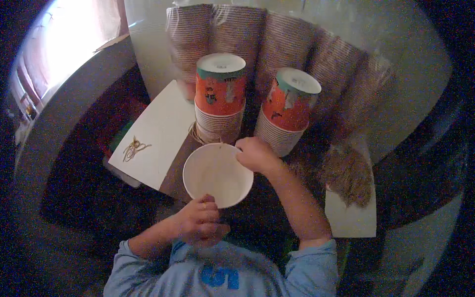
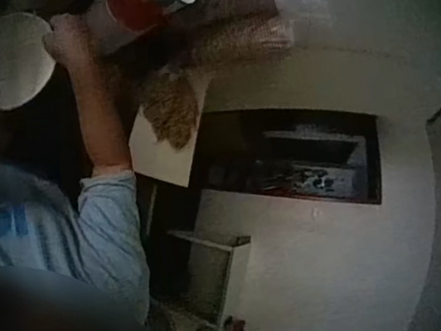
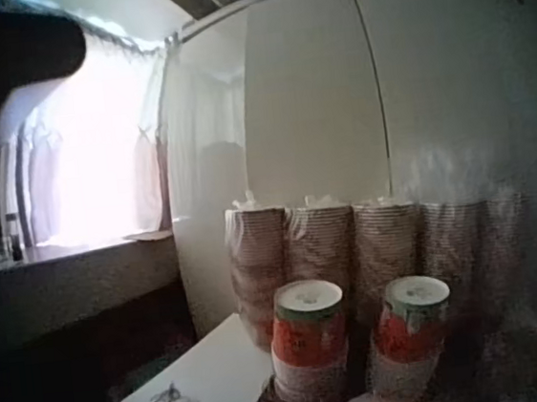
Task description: Attaching rubber bands to paper cups to create handles.
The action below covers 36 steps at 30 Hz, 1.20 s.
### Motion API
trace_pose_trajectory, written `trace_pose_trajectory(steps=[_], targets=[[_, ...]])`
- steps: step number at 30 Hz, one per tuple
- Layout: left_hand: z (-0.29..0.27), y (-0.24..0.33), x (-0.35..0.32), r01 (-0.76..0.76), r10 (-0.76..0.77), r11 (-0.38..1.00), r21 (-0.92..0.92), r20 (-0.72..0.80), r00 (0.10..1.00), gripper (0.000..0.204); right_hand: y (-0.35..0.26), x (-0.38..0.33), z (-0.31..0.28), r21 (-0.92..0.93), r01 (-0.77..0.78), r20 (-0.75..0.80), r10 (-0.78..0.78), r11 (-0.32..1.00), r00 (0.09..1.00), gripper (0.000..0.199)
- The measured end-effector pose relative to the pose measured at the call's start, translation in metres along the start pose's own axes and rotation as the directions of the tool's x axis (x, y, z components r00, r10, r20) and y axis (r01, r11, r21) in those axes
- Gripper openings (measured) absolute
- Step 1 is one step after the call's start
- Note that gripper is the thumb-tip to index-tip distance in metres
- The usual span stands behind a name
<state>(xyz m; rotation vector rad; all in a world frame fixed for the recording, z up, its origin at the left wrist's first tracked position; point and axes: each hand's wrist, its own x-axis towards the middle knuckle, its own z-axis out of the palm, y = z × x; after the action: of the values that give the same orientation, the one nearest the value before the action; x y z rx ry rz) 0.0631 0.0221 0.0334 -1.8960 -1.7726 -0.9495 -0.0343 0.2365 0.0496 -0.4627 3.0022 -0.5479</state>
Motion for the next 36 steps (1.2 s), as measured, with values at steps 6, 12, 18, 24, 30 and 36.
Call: trace_pose_trajectory(steps=[6,12,18,24,30,36], targets=[[-0.041,-0.006,-0.056,0.519,-0.262,0.83,0.204,-0.679,0.685,0.051,-0.035,-0.058,-0.016,-0.152,0.262,-0.759,-0.282,0.953,0.587,0.025],[-0.049,-0.059,-0.015,0.219,-0.874,0.444,-0.869,-0.365,0.322,0.069,-0.05,-0.059,-0.05,-0.156,0.576,-0.693,-0.504,0.803,0.515,0.045],[-0.122,-0.087,0.035,0.249,-0.485,0.856,-0.453,-0.538,0.689,0.099,-0.061,-0.012,-0.092,0.588,0.617,-0.636,-0.172,0.523,0.752,0.064],[-0.134,-0.148,0.074,0.192,-0.442,0.851,-0.489,-0.468,0.766,0.107,-0.051,0.044,-0.121,0.344,0.558,-0.687,-0.203,0.755,0.698,0.082],[-0.092,-0.245,0.069,0.501,-0.372,0.863,0.059,-0.598,0.71,0.103,0.013,0.118,-0.072,0.174,0.417,-0.818,-0.105,0.892,0.565,0.081],[-0.044,-0.25,0.026,0.522,-0.445,0.851,-0.052,-0.598,0.666,0.096,0.023,0.112,-0.026,0.407,0.162,-0.535,0.092,0.899,0.84,0.091]])
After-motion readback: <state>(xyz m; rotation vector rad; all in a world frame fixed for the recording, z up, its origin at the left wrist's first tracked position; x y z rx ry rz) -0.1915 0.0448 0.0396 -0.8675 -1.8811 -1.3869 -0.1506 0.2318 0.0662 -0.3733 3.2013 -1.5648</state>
